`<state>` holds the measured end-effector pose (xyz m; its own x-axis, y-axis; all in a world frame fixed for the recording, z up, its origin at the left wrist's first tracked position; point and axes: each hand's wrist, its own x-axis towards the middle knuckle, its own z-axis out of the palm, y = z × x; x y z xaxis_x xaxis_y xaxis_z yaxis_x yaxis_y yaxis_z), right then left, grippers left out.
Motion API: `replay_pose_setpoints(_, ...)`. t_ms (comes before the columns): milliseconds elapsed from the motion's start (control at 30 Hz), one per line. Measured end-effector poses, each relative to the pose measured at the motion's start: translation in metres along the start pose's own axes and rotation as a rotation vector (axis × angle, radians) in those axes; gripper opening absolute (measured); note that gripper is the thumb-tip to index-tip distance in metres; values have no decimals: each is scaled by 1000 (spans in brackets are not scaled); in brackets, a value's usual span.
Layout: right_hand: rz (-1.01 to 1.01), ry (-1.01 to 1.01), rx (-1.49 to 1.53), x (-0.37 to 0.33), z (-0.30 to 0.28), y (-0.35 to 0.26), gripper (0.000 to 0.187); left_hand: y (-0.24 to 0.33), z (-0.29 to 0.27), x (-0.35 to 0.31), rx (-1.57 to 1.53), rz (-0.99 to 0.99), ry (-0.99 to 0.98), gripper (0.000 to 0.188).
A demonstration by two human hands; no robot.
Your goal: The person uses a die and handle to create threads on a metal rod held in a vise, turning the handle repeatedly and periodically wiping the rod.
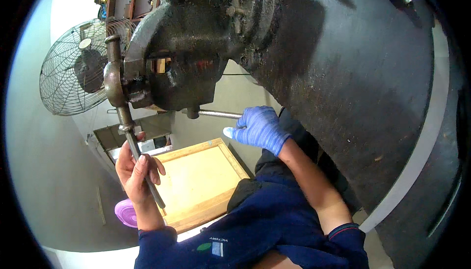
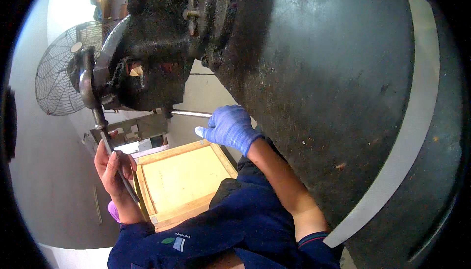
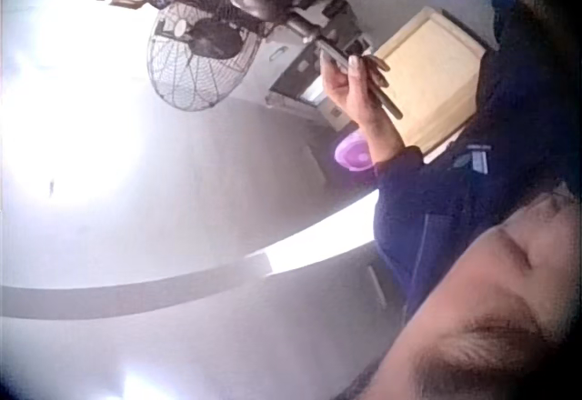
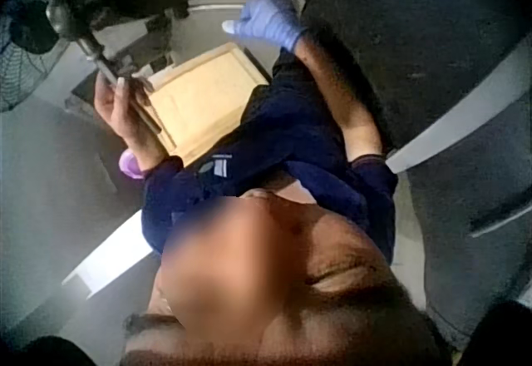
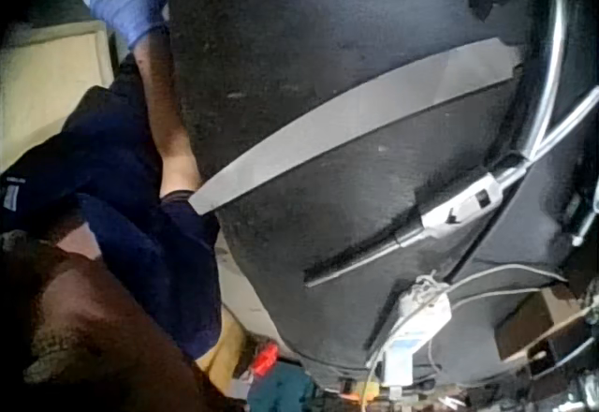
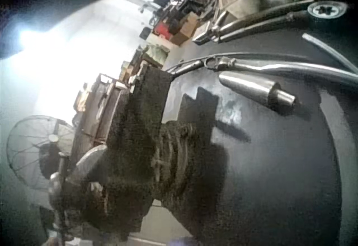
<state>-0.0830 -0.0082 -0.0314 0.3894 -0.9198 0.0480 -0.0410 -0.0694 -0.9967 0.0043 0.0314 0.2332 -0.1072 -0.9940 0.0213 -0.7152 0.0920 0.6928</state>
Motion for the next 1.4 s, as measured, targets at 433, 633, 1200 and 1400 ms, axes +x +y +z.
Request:
replay_pose_setpoints(433,-160,227,-172,-56,2,-56,53,3,4,-3,-11,8,22,42)
replay_pose_setpoints(633,-239,469,16,-82,10,-81,58,-7,-6,-6,-24,-17,-44,45)
replay_pose_setpoints(1200,-696,360,-170,40,72,-137,69,33,-57,18,-152,-102,-262,51)
replay_pose_setpoints(1400,-283,-132,-1164,137,106,-122,46,51,-61,7,-447,13,-340,53)
